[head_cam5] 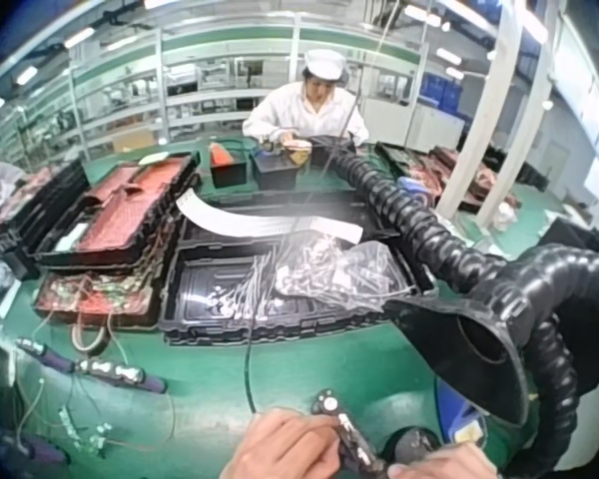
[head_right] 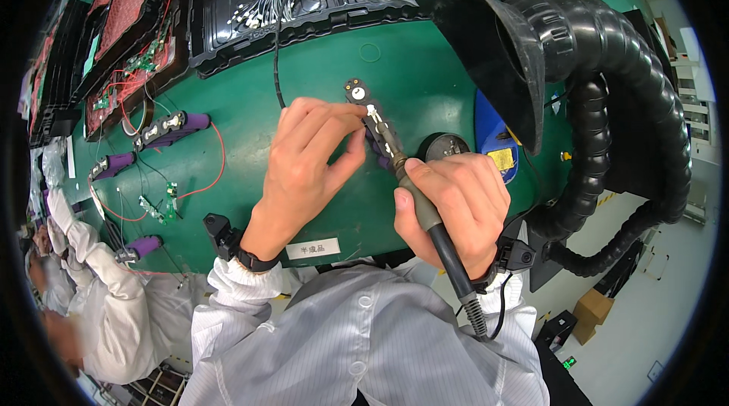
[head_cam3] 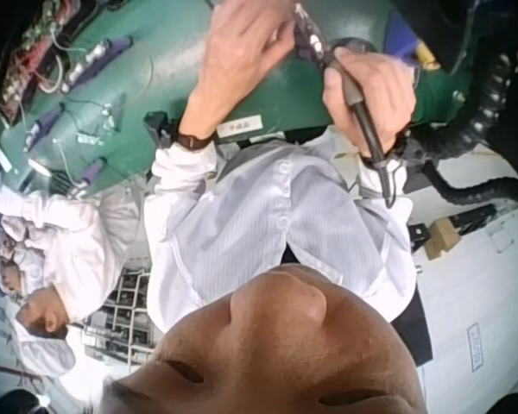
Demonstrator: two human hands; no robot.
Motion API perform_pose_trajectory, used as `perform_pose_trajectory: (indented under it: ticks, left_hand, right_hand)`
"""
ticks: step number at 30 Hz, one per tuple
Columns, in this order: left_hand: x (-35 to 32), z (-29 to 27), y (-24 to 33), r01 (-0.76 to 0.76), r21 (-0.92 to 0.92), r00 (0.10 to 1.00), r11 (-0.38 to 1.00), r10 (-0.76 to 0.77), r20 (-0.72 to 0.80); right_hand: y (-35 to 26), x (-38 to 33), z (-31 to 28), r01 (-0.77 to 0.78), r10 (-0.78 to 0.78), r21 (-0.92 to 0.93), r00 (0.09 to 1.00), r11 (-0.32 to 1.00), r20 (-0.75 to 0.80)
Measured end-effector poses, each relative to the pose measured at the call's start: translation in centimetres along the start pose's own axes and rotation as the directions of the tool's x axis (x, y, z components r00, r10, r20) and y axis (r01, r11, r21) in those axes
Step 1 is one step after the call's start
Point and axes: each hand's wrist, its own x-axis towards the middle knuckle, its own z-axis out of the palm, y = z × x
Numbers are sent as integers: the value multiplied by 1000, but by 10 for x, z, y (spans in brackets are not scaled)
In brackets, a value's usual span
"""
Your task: Soldering connections on battery packs at an electronics assembly bench.
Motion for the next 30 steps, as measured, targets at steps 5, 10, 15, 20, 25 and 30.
perform_pose_trajectory:
  ticks: [5, 10, 15, 20, 25, 30]
  left_hand:
    - [0, 0, 1, 47, 3, 999, 999, -47, 0]
    - [1, 0, 2, 39, -3, 999, 999, -39, -6]
    - [1, 0, 1, 34, -10, 999, 999, -34, -6]
    - [1, 0, 1, 29, -15, 1000, 999, -29, -1]
    - [1, 0, 1, 33, -19, 999, 999, -33, -3]
    - [0, -1, 1, 52, -18, 999, 998, -52, 2]
  right_hand:
    - [2, -2, 0, -4, 5, 17, 1000, 1000, -25]
    - [1, -1, -1, 1, 0, 20, 1000, 1000, -23]
    - [1, 0, 1, -2, 3, 22, 1000, 1000, -28]
    - [1, 0, 1, -4, 5, 19, 1000, 1000, -30]
    - [1, 1, 0, -4, 5, 19, 1000, 1000, -21]
    - [0, -2, -4, -25, 26, 26, 999, 999, -39]
